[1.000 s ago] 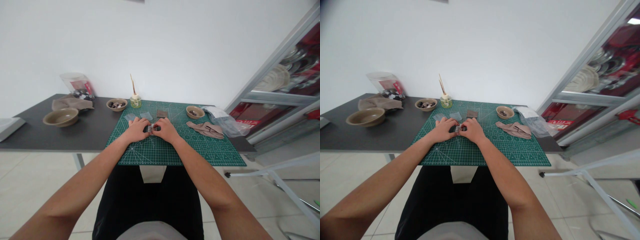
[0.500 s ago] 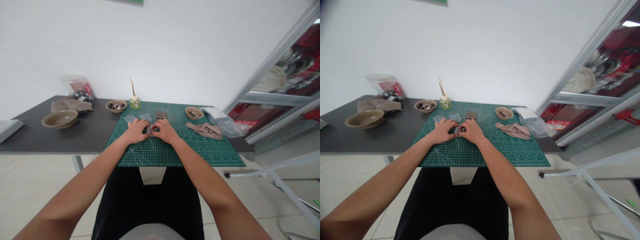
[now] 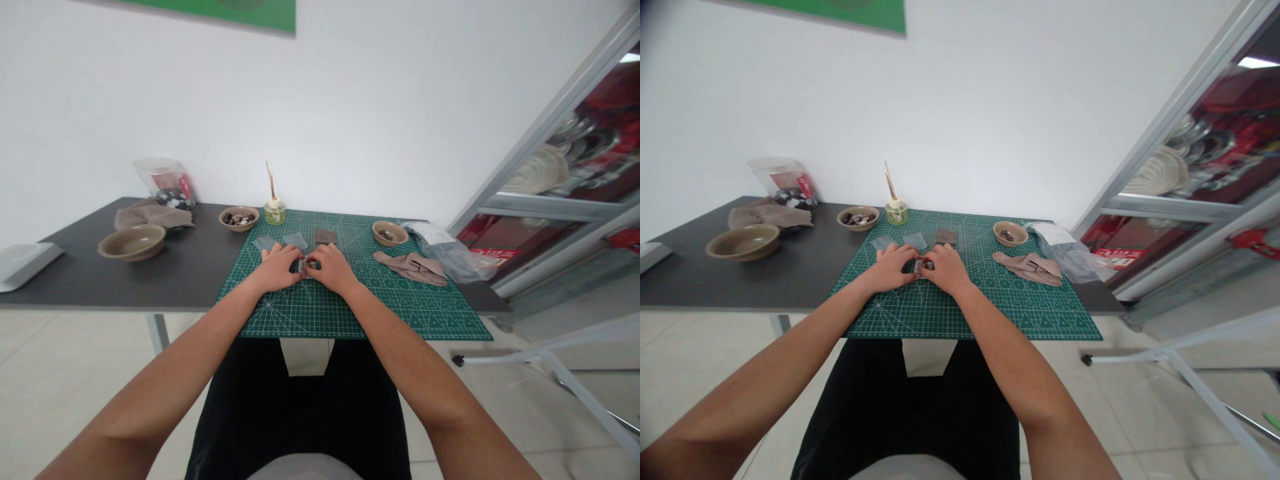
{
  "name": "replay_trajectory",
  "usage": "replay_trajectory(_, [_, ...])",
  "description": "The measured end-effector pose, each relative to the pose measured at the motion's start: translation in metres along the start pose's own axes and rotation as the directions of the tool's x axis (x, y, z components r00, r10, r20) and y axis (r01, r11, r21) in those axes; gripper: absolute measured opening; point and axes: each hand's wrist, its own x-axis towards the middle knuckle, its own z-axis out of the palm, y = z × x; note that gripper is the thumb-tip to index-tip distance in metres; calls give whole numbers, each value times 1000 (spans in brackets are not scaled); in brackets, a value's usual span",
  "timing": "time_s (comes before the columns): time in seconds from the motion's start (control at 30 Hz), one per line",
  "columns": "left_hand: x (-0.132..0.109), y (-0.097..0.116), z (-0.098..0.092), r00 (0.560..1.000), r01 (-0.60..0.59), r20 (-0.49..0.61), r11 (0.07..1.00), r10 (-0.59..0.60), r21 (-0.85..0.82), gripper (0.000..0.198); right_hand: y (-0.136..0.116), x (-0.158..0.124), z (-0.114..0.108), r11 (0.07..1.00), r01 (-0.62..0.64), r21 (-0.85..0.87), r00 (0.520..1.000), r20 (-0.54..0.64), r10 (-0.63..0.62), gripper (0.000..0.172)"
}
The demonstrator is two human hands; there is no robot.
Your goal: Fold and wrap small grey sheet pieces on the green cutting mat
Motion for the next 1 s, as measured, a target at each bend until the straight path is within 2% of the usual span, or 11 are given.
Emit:
replay_trajectory(0.1, [-1,1,-1,1000,4,9,1000,-4,-2,38,3,-2,-1,998,23,55,1000,-2,-23,14])
replay_trajectory(0.33, [-1,2,-2,1000,8,29,999,-9,40,41,8,-1,5,995,-95,25,993,-70,96,12])
replay_trajectory(0.57, [-1,2,-1,1000,19,23,999,-20,32,41,5,0,5,994,-8,112,1000,-17,10,15])
replay_trajectory(1.0, [-1,1,-1,1000,8,26,999,-9,46,41,8,-1,6,976,31,216,999,-40,-22,10])
